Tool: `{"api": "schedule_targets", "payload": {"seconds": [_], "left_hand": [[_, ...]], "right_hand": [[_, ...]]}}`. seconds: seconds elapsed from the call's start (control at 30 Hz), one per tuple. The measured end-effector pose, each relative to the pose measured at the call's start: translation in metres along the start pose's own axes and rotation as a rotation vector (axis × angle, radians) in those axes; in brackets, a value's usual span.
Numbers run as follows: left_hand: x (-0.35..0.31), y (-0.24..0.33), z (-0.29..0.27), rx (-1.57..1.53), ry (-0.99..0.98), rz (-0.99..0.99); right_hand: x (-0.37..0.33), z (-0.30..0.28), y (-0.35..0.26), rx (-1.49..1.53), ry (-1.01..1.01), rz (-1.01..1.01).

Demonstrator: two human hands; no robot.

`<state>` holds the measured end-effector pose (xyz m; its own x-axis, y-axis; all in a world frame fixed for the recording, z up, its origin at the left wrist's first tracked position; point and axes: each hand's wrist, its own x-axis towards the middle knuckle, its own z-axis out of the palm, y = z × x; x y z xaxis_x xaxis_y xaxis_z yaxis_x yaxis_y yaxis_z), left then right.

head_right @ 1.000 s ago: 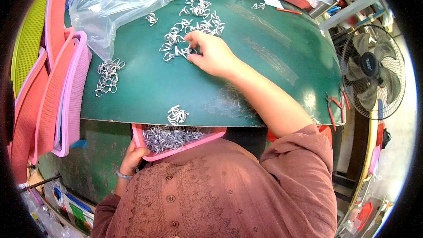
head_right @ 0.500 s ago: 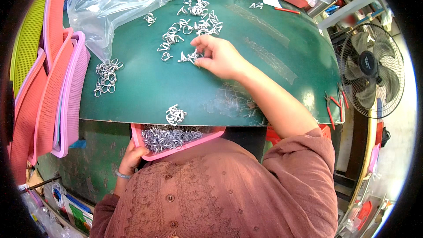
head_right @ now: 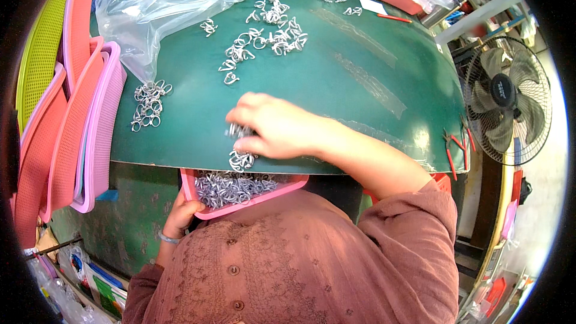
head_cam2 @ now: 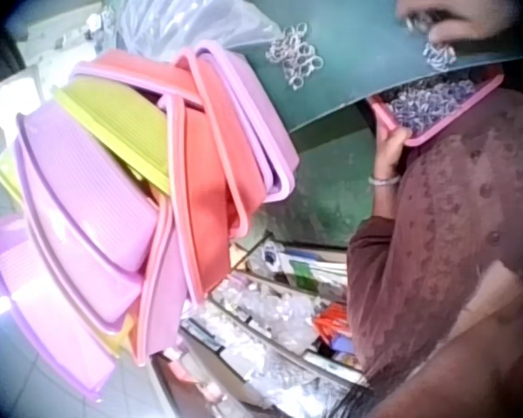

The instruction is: The person sorts small silver metal clasps on a green worktable, picking them up one by one and placing them into a pink plastic tray. After filling the tray, the person transfers the clasps into a clear plastic bag and writes on a small white label with a red pencil.

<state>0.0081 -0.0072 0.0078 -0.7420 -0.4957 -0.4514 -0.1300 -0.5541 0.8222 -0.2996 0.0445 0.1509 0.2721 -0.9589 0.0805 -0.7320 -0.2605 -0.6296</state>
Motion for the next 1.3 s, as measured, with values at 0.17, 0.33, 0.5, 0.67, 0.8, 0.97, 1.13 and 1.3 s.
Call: {"api": "schedule_targets", "payload": {"seconds": [0.17,0.33,0.5,0.67,0.8,0.97,1.13,1.3], "left_hand": [[-0.002,0.002,0.002,-0.013,0.009,-0.017],[-0.003,0.004,0.003,-0.058,0.014,-0.046],[-0.002,-0.001,-0.001,-0.016,0.013,-0.029],[0.001,-0.007,-0.006,-0.012,-0.004,-0.004],[0.001,-0.007,-0.006,0.0,-0.009,0.002],[0.0,-0.003,-0.004,0.003,-0.012,0.005],[0.0,-0.003,-0.005,0.015,-0.014,-0.038],[0.002,-0.007,-0.006,-0.018,-0.013,-0.011]], "right_hand": [[0.025,-0.006,0.009,-0.077,0.233,0.146],[0.052,0.0,0.028,-0.259,0.312,0.269],[0.051,0.004,0.033,-0.232,0.265,0.19],[0.054,0.002,0.036,-0.168,0.267,0.199],[0.053,0.002,0.031,-0.179,0.212,0.171],[0.036,-0.005,0.005,0.009,-0.047,0.039],[0.045,-0.014,0.033,-0.258,0.376,0.192],[0.066,-0.004,0.049,-0.488,0.41,0.382]]}}
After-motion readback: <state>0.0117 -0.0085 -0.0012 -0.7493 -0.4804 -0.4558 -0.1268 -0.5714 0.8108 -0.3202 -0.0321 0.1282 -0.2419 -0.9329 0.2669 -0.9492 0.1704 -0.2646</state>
